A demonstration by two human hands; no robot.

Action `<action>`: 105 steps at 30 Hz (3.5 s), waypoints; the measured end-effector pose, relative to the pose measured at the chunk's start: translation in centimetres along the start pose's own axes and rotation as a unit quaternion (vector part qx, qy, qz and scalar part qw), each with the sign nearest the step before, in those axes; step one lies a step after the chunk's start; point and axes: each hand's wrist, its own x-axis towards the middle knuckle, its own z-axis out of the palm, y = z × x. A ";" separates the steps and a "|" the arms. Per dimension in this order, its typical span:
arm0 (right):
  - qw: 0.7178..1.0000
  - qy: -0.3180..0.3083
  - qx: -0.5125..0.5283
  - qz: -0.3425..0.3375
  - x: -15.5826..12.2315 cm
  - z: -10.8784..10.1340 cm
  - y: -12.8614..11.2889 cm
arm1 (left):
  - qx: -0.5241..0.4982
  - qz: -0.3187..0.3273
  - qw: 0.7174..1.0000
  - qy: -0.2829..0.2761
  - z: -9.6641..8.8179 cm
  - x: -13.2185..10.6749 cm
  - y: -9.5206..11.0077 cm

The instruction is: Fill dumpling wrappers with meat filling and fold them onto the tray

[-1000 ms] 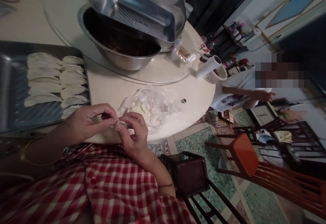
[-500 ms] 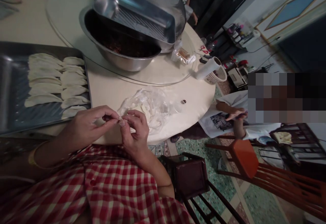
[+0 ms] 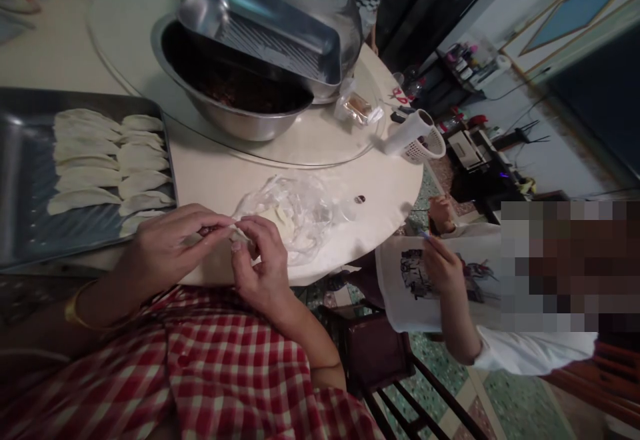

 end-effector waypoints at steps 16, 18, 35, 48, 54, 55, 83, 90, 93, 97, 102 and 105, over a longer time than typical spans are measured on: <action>0.996 0.020 0.075 0.046 0.0 -0.4 0.5 | -0.006 -0.047 0.999 0.012 -0.5 -0.3 -0.2; 0.997 0.019 0.068 0.043 0.0 -0.4 0.4 | -0.021 -0.055 0.998 0.012 -0.4 -0.3 -0.3; 0.993 -0.105 0.030 0.044 1.3 -2.2 -0.9 | -0.314 -0.240 0.917 -0.054 1.3 0.2 -0.4; 0.996 0.008 0.080 0.050 1.1 -2.8 -0.8 | -0.559 -0.425 0.712 -0.021 2.0 1.8 1.2; 0.996 0.026 0.052 0.062 1.5 -3.1 -1.2 | -0.513 -0.402 0.757 -0.031 2.2 1.9 1.6; 0.996 0.029 0.050 0.067 1.5 -3.2 -1.2 | -0.507 -0.390 0.768 -0.033 2.2 1.7 1.5; 0.999 0.004 -0.036 -0.033 1.4 -3.8 -2.0 | -0.315 -0.222 0.922 -0.040 2.2 0.8 1.9; 0.996 0.054 -0.067 -0.016 1.0 -4.7 -1.2 | -0.386 -0.217 0.896 0.007 2.7 0.5 0.9; 0.998 0.039 -0.058 -0.005 1.0 -4.7 -0.8 | -0.389 -0.229 0.892 -0.002 2.8 0.5 0.8; 0.998 0.034 -0.048 0.016 1.2 -4.6 -0.6 | -0.375 -0.285 0.881 -0.042 2.9 0.6 1.0; 0.997 0.050 -0.055 -0.022 1.2 -4.9 -0.5 | -0.376 -0.303 0.875 -0.040 3.0 0.8 0.9; 0.995 0.031 -0.072 -0.058 0.9 -5.0 -0.6 | -0.399 -0.305 0.864 -0.023 3.1 0.7 0.6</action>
